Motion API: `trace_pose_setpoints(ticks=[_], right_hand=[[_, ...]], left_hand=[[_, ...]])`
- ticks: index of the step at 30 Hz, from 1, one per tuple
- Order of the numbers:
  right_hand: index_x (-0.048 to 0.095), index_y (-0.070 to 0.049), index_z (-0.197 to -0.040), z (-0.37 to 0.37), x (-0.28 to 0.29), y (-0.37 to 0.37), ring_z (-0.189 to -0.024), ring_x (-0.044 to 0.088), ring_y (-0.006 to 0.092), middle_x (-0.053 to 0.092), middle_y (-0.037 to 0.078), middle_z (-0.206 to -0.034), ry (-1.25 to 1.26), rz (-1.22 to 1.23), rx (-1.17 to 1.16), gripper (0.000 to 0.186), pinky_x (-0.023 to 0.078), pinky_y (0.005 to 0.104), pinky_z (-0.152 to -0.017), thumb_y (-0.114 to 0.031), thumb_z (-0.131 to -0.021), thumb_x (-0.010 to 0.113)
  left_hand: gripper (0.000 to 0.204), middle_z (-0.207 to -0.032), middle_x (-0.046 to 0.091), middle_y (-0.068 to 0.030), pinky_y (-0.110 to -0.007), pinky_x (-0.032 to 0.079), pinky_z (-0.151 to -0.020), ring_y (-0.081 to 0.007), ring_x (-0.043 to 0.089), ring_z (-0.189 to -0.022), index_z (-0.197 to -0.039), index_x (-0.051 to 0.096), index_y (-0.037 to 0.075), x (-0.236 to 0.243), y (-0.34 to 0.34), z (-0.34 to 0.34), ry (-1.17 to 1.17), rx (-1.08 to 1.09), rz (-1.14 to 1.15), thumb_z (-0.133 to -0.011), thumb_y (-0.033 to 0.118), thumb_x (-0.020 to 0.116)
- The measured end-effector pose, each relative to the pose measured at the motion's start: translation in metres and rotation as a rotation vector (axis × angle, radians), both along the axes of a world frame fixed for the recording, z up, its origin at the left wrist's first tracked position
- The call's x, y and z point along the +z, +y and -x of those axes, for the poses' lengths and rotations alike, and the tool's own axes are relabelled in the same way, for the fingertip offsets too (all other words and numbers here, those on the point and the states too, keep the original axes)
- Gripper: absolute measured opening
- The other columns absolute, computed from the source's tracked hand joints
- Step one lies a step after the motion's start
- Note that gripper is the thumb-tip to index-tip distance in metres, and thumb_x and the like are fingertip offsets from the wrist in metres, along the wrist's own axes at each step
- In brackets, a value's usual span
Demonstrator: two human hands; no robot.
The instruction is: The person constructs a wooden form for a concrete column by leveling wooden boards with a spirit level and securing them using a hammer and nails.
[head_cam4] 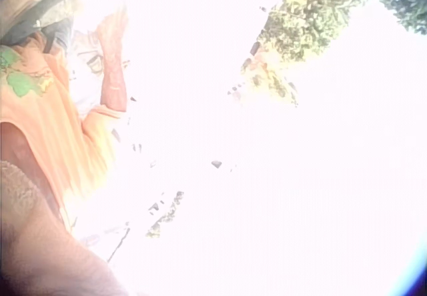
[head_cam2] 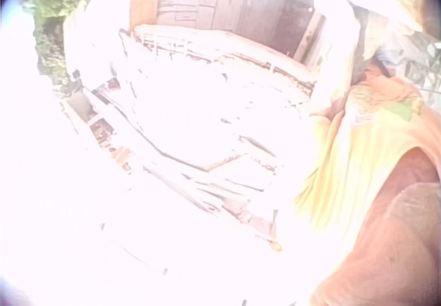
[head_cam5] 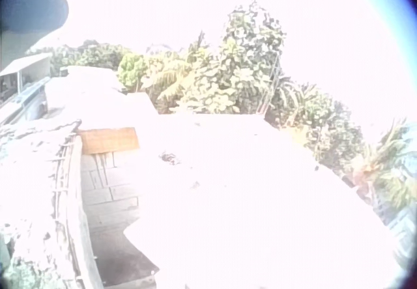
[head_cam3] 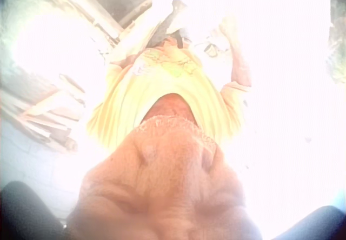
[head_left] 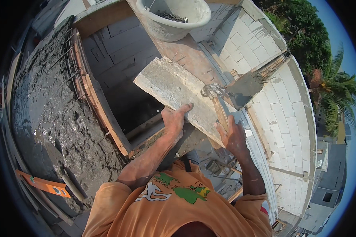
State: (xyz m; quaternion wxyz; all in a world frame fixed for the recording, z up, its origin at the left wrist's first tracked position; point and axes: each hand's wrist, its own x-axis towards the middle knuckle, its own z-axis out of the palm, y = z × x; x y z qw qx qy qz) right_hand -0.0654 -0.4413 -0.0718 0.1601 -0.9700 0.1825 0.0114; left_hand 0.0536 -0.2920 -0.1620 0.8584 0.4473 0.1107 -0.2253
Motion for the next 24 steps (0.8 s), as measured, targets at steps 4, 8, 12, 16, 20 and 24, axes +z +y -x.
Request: trace_pose_setpoints(ticks=[4,8,12,16,20,24], right_hand=[[0.048,0.001,-0.096,0.005,0.012,-0.024,-0.066,0.061,0.0445,0.061,0.025,-0.072,-0.055,-0.239,-0.113,0.038,0.048,0.0489,-0.058,-0.033,-0.091,0.064],[0.053,-0.001,-0.094,-0.008,0.045,-0.046,-0.043,0.055,0.0207,0.056,0.009,-0.063,0.015,-0.732,-0.344,0.038,0.046,0.0353,-0.041,-0.039,-0.093,0.062],[0.053,-0.004,-0.095,-0.037,0.041,-0.067,-0.039,0.047,0.0075,0.05,0.001,-0.063,0.081,-0.859,-0.381,0.039,0.042,0.0257,-0.035,-0.042,-0.095,0.058],[0.054,-0.004,-0.096,-0.063,0.014,-0.099,-0.04,0.048,0.0081,0.052,0.002,-0.065,0.117,-1.2,-0.304,0.042,0.042,0.0261,-0.035,-0.046,-0.095,0.056],[0.054,-0.003,-0.099,-0.067,-0.003,-0.093,-0.045,0.053,0.0137,0.052,0.003,-0.065,0.234,-1.161,-0.257,0.046,0.045,0.0306,-0.041,-0.049,-0.095,0.053],[0.054,0.001,-0.102,-0.036,-0.088,-0.146,-0.06,0.061,0.0322,0.057,0.013,-0.071,-0.348,0.336,0.511,0.048,0.05,0.0399,-0.054,-0.046,-0.091,0.059]], left_hand=[[0.046,-0.101,0.063,-0.0128,-0.033,0.056,-0.069,-0.0217,0.065,-0.083,-0.116,0.052,-0.005,0.0,0.003,0.004,0.044,-0.005,0.049,-0.075,0.001,0.072],[0.055,-0.112,0.058,-0.0127,-0.039,0.053,-0.085,-0.0235,0.061,-0.101,-0.126,0.044,-0.002,0.009,0.021,0.01,0.035,-0.052,0.172,-0.078,0.003,0.07],[0.065,-0.119,0.056,-0.0141,-0.038,0.047,-0.095,-0.0235,0.057,-0.111,-0.131,0.041,-0.003,0.021,0.055,0.01,0.039,-0.096,0.172,-0.075,0.006,0.074],[0.065,-0.119,0.057,-0.0161,-0.041,0.049,-0.093,-0.0259,0.06,-0.107,-0.131,0.042,-0.003,0.022,0.079,0.001,-0.033,-0.013,0.136,-0.075,0.007,0.074],[0.061,-0.117,0.058,-0.0177,-0.043,0.05,-0.092,-0.0275,0.061,-0.104,-0.129,0.044,-0.006,0.043,0.106,-0.009,-0.088,0.063,0.052,-0.075,0.008,0.07],[0.06,-0.117,0.059,-0.0182,-0.043,0.051,-0.09,-0.0275,0.063,-0.101,-0.128,0.046,-0.006,0.05,0.115,-0.019,-0.112,0.094,0.089,-0.075,0.008,0.069]])
